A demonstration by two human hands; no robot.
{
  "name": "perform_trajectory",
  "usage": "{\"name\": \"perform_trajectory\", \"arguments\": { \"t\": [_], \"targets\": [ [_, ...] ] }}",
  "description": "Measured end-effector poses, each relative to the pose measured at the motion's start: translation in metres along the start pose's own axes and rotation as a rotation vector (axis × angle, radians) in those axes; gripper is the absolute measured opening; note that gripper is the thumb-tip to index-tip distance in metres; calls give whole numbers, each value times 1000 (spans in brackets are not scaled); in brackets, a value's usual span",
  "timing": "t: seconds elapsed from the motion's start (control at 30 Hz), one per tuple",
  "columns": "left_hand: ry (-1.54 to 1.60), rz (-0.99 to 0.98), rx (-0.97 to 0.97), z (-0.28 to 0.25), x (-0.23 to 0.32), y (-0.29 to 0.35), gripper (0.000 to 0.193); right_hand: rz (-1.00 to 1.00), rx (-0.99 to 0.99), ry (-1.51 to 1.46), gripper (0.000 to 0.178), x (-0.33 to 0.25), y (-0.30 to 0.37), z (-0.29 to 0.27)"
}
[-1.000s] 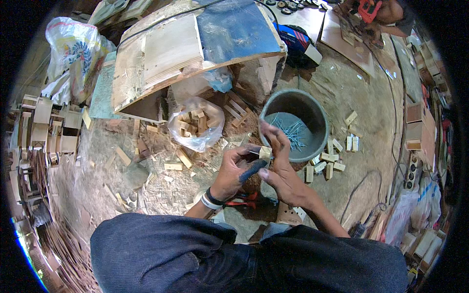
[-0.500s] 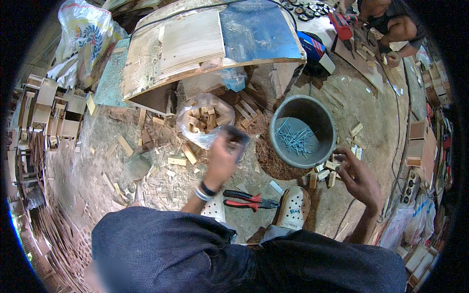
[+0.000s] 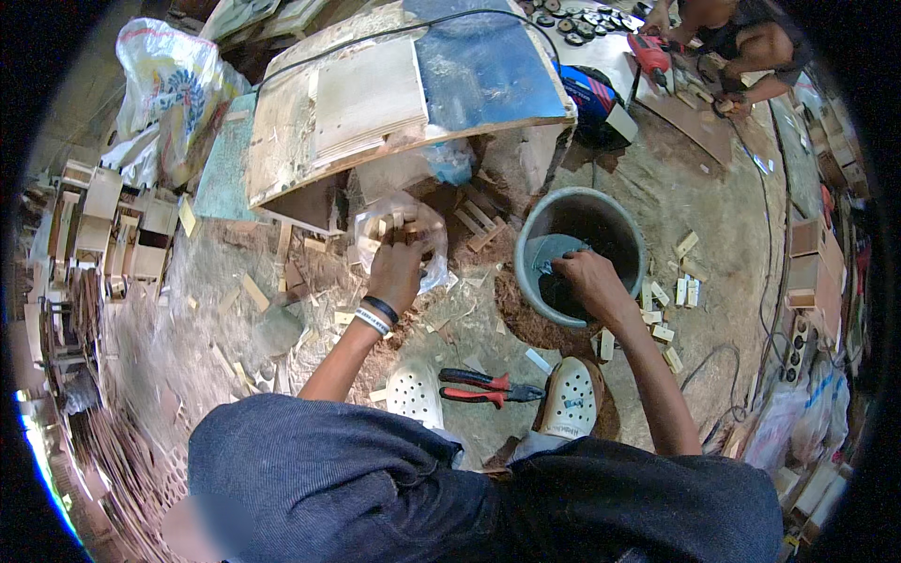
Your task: The person inserts nails into small wooden blocks and uses pliers to bend the nail tips, securing them in place. The person repeats this process for multiple blocks, placing finished pieces on the floor.
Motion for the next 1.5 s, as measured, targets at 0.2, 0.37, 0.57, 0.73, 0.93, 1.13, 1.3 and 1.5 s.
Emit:
{"name": "perform_trajectory", "arguments": {
  "t": [0.2, 0.37, 0.57, 0.73, 0.93, 1.13, 1.3, 1.5],
  "targets": [
    [557, -38, 186, -45, -17, 13, 24, 83, 223, -370, 20, 12, 23, -46],
    [1371, -420, -65, -42, -13, 31, 30, 82, 442, -737, 30, 20, 39, -63],
    [1987, -403, -226, -28, 47, 38, 32, 223, 468, -817, 35, -9, 38, -80],
    [2125, -356, -465, -12, 98, 43, 32, 96, 489, -728, 19, -60, 26, -91],
    [2084, -422, -570, 2, 131, 51, 43, -80, 584, -735, 12, -85, 18, -97],
    [2134, -412, -620, -3, 140, 53, 50, -46, 572, -695, 15, -88, 18, -91],
    [2099, -374, -562, -3, 143, 54, 32, -25, 553, -729, 14, -86, 21, -94],
    [2092, -437, -572, 6, 142, 55, 32, -46, 529, -679, 17, -87, 20, -96]
  ]
}}
Point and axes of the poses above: each hand's wrist, its own y-axis away from the middle knuckle, its own z-axis out of the palm, x = y × z, the point moved 6 cm from there along -y, towards the middle knuckle, and after that the axes turned 10 degrees about -z, right-handed, at the moved point
